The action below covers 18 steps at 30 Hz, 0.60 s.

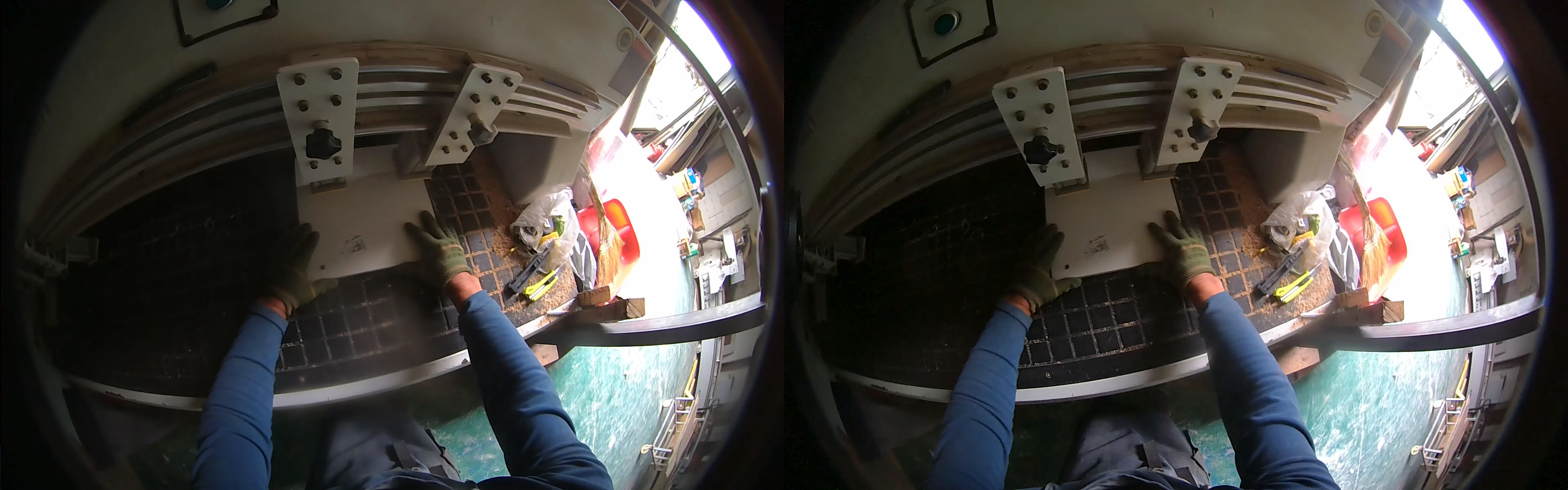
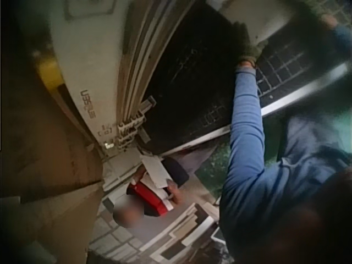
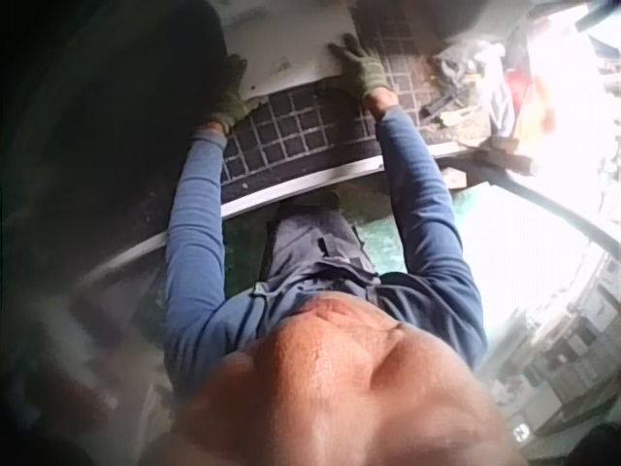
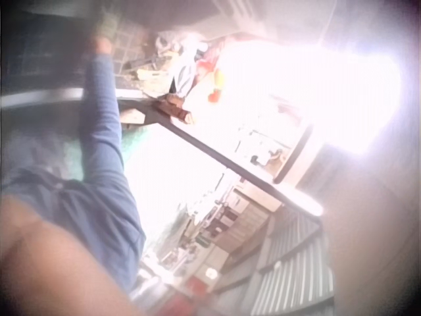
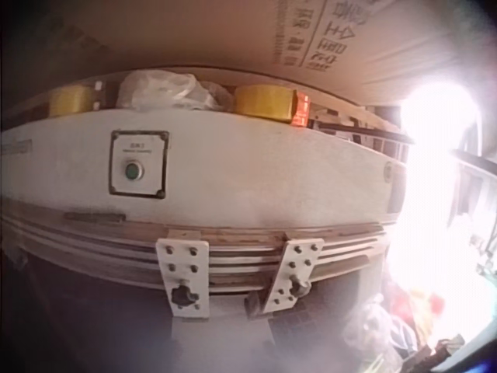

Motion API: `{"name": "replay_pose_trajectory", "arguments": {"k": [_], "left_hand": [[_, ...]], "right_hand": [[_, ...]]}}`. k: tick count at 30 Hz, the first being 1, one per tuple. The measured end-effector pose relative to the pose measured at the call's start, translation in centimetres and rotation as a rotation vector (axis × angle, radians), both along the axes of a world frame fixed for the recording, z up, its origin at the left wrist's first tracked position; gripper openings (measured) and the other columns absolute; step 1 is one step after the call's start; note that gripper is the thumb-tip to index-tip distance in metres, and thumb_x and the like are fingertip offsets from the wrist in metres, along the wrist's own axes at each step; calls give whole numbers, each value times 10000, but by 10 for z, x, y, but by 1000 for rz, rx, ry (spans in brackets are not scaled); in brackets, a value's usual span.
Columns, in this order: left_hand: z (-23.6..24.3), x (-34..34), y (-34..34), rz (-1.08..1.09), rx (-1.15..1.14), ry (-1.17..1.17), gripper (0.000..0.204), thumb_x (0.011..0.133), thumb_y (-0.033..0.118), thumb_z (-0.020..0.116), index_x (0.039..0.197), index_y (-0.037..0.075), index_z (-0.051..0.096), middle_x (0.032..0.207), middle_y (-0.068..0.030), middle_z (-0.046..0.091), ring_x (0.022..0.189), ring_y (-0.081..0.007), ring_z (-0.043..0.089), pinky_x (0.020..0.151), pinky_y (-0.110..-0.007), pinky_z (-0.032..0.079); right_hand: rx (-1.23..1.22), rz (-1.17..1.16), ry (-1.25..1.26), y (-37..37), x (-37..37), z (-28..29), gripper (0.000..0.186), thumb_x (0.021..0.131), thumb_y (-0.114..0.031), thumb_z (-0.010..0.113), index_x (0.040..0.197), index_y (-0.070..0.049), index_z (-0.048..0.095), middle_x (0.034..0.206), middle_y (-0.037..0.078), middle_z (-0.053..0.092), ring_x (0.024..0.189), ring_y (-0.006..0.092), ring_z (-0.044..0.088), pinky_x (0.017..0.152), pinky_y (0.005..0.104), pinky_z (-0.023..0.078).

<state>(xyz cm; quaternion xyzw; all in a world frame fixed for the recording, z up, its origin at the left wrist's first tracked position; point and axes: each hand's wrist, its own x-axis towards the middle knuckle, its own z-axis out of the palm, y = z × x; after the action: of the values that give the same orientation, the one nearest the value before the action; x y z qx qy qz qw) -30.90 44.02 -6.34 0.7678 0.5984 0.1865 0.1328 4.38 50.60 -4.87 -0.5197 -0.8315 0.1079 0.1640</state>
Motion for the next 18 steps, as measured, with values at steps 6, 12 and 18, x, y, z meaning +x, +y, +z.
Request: {"name": "replay_pose_trajectory", "arguments": {"k": [6, 12, 18], "left_hand": [[7, 2, 1, 41, -64, -1, 1113, 689, 410, 985, 1600, 76, 439, 1710, -153, 342, 1594, -352, 293, 1314, -466, 294], [1, 8, -1, 55, 2, -40, 1114, 674, 396, 990, 1593, 73, 449, 1697, -166, 361, 1577, -357, 324, 1304, -468, 307], [-13, 21, -37, 186, 87, -87, 1006, 743, 382, 949, 1572, 62, 477, 1655, -194, 420, 1550, -397, 359, 1274, -510, 341]], "right_hand": [[14, 27, -13, 7, 1, -2, 924, 701, -566, 903, 1503, -214, 608, 1651, 233, 422, 1490, 473, 410, 1232, 530, 362], [-26, 21, -7, 8, 4, -7, 938, 699, -557, 906, 1516, -221, 591, 1650, 232, 424, 1489, 476, 409, 1234, 526, 362], [47, -12, -161, -11, -13, 16, 847, 784, -494, 867, 1528, -221, 567, 1615, 224, 466, 1470, 458, 438, 1205, 537, 383]]}}
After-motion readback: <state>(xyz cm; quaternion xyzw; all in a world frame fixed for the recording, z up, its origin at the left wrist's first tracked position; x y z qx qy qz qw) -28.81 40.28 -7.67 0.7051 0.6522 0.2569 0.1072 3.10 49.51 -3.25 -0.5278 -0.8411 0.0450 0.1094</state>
